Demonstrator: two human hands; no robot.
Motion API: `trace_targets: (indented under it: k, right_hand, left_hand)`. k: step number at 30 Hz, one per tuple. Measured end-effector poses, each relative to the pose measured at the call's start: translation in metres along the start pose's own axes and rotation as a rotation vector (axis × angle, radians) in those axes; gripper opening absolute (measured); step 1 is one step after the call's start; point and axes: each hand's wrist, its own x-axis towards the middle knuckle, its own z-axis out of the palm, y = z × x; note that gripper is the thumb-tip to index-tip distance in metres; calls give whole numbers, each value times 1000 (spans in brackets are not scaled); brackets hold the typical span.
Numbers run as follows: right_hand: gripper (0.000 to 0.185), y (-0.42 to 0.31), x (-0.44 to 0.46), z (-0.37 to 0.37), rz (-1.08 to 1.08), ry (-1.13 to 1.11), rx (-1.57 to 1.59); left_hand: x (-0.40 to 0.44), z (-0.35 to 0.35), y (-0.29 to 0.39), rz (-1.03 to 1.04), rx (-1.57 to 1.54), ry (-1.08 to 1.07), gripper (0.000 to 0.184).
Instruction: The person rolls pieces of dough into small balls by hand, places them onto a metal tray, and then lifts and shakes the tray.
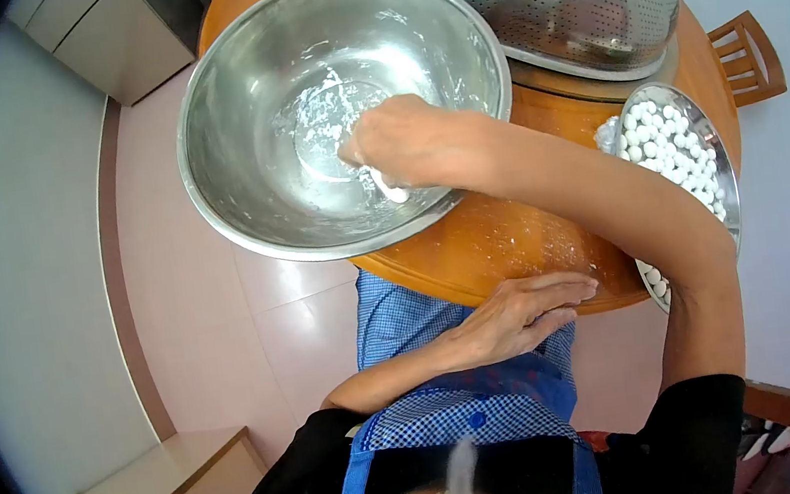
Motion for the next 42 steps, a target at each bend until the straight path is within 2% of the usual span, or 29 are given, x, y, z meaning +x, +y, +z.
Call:
trace_targets:
  k: [1, 6, 8, 12, 14, 15, 17, 18, 21, 23, 25, 28, 31, 35, 38, 40, 42]
  right_hand:
    - [29, -1, 7, 4, 15, -145, -31]
    - [31, 13, 10, 26, -73, -74, 56]
    - [19, 21, 6, 27, -157, 46, -8]
    - [22, 34, -3, 17, -166, 94, 44]
    - [29, 29, -17, -9, 89, -42, 248]
    - [29, 29, -32, -16, 98, -28, 242]
    - [27, 27, -78, -22, 38, 427, 409]
    - [27, 22, -103, -24, 63, 443, 402]
    - [29, -5, -175, -9, 188, 682, 525]
    - [29, -9, -206, 23, 186, 789, 389]
    - [29, -17, -223, 52, 274, 835, 342]
    - [33, -24, -233, 82, 436, 874, 529]
    - [31, -21, -238, 102, 424, 928, 564]
    - [31, -25, -235, 108, 374, 959, 600]
    - [31, -25, -234, 114, 320, 1032, 615]
    - [31, -25, -232, 117, 302, 1033, 474]
    - [30, -24, -229, 120, 296, 1037, 480]
  left_hand:
    - [-2, -1, -2, 43, -10, 35, 28]
    - [-6, -4, -7, 76, -47, 70, 26]
    - [-5, -5, -7, 85, -56, 68, 26]
    - [-2, -6, -5, 35, -80, 59, 28]
    - [-1, -4, -8, -77, -197, 134, 27]
    - [0, -6, -10, -70, -189, 120, 27]
    - [-1, -13, -14, -128, -315, 188, 28]
    - [0, -12, -16, -131, -467, 252, 25]
    - [4, -28, -6, -153, -536, 352, 24]
    - [13, -29, 5, -79, -727, 416, 31]
    - [18, -25, 9, 37, -686, 346, 33]
    - [24, -13, 9, 58, -467, 279, 41]
    - [29, -8, -3, 61, -309, 254, 36]
    - [31, -6, -7, -16, -407, 313, 33]
    - [29, -3, -5, -39, -335, 318, 31]
    - [28, -4, -5, -45, -313, 327, 30]
    - [27, -5, -3, -75, -277, 330, 26]
